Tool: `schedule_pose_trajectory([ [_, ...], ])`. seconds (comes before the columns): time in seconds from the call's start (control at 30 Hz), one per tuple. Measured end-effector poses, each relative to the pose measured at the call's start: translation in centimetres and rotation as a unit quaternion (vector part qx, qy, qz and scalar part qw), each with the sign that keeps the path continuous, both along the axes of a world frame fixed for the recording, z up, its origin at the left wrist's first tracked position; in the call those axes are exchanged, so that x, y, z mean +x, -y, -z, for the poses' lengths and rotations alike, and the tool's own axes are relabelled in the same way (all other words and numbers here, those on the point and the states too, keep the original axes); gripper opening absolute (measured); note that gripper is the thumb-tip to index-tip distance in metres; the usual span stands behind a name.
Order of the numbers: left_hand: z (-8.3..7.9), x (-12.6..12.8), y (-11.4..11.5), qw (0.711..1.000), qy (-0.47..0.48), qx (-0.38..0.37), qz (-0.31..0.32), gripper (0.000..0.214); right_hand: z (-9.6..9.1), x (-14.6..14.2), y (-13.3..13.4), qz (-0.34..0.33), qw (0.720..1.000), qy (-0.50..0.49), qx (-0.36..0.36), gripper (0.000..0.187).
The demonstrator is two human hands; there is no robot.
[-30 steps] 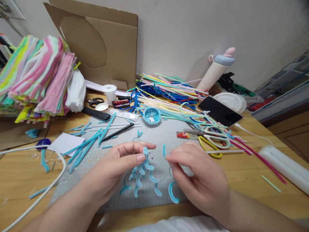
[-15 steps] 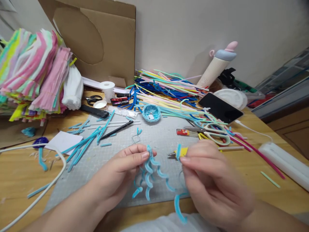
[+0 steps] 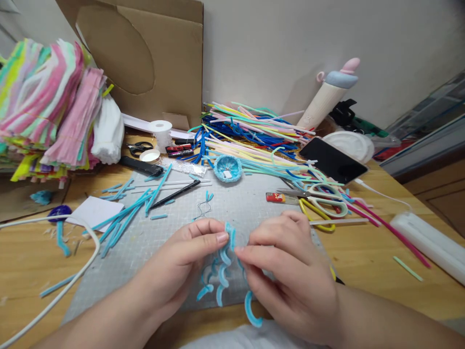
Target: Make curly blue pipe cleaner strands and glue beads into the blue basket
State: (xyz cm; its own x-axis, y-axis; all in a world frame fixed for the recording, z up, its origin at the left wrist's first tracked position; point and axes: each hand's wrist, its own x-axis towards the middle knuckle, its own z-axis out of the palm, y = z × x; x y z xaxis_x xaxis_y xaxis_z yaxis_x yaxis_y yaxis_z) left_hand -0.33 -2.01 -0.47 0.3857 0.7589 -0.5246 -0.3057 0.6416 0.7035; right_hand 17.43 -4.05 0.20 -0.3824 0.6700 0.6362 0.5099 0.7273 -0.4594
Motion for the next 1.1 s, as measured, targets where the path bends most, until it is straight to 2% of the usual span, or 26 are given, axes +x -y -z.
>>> schedule_pose_trajectory([
  [1.1,-0.02,0.06,-0.01,1.000,0.007,0.022,-0.011,0.016,-0.17,-0.17,-0.20,0.021,1.000,0.000,-0.021,0.018],
])
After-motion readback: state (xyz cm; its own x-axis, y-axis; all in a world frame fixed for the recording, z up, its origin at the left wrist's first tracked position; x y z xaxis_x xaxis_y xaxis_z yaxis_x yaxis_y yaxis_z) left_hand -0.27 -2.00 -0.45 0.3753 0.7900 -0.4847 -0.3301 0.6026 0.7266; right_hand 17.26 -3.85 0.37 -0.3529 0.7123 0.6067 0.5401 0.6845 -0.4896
